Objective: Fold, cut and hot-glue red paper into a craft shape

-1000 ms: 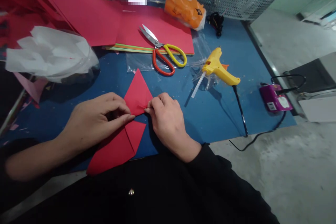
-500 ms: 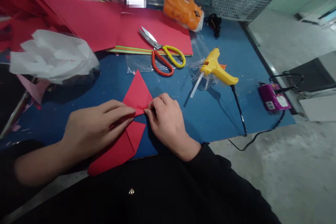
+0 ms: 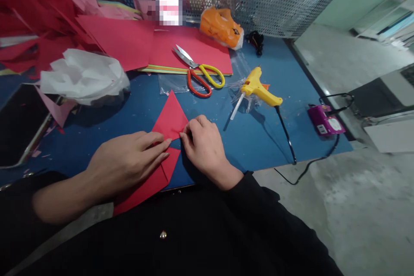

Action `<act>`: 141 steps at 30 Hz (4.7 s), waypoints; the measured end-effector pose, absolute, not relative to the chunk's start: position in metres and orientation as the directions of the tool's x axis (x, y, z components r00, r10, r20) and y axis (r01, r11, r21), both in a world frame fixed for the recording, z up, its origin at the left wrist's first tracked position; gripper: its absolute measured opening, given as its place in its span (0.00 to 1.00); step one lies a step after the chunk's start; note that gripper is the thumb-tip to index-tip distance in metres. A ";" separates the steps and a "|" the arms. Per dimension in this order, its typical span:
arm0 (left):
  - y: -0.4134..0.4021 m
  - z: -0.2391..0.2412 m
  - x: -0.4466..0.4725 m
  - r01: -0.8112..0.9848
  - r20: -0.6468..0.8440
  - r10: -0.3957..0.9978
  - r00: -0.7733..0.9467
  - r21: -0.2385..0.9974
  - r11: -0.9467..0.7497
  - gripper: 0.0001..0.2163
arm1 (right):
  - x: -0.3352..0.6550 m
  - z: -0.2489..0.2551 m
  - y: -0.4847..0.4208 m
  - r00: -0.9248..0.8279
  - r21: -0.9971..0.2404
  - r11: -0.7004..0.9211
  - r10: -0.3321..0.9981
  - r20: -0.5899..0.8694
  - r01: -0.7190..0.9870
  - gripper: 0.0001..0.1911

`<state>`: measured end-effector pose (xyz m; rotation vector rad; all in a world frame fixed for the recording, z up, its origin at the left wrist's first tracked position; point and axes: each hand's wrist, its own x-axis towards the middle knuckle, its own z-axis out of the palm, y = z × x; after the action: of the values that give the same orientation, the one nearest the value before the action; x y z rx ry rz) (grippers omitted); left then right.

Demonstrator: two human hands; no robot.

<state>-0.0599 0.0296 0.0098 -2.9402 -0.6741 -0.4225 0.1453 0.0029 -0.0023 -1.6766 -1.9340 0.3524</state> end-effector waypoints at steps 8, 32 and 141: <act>0.028 0.012 -0.060 0.378 0.198 0.362 0.911 -0.051 -0.924 0.16 | 0.154 0.006 -0.029 -0.246 -0.459 0.419 0.888 0.389 0.784 0.21; 0.013 0.007 -0.077 0.470 0.353 0.422 0.835 -0.059 -0.881 0.15 | 0.141 -0.001 -0.038 -0.521 -0.243 0.574 0.816 0.250 0.782 0.35; -0.008 -0.004 -0.069 0.669 0.281 0.650 0.706 0.038 -0.742 0.16 | 0.126 -0.019 -0.038 -0.567 -0.100 0.610 0.776 0.276 0.786 0.42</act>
<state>-0.0687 -0.0081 -0.0038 -2.8394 -1.0998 -0.4293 0.1260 -0.0382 -0.0188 -1.2693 -2.5468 -0.0486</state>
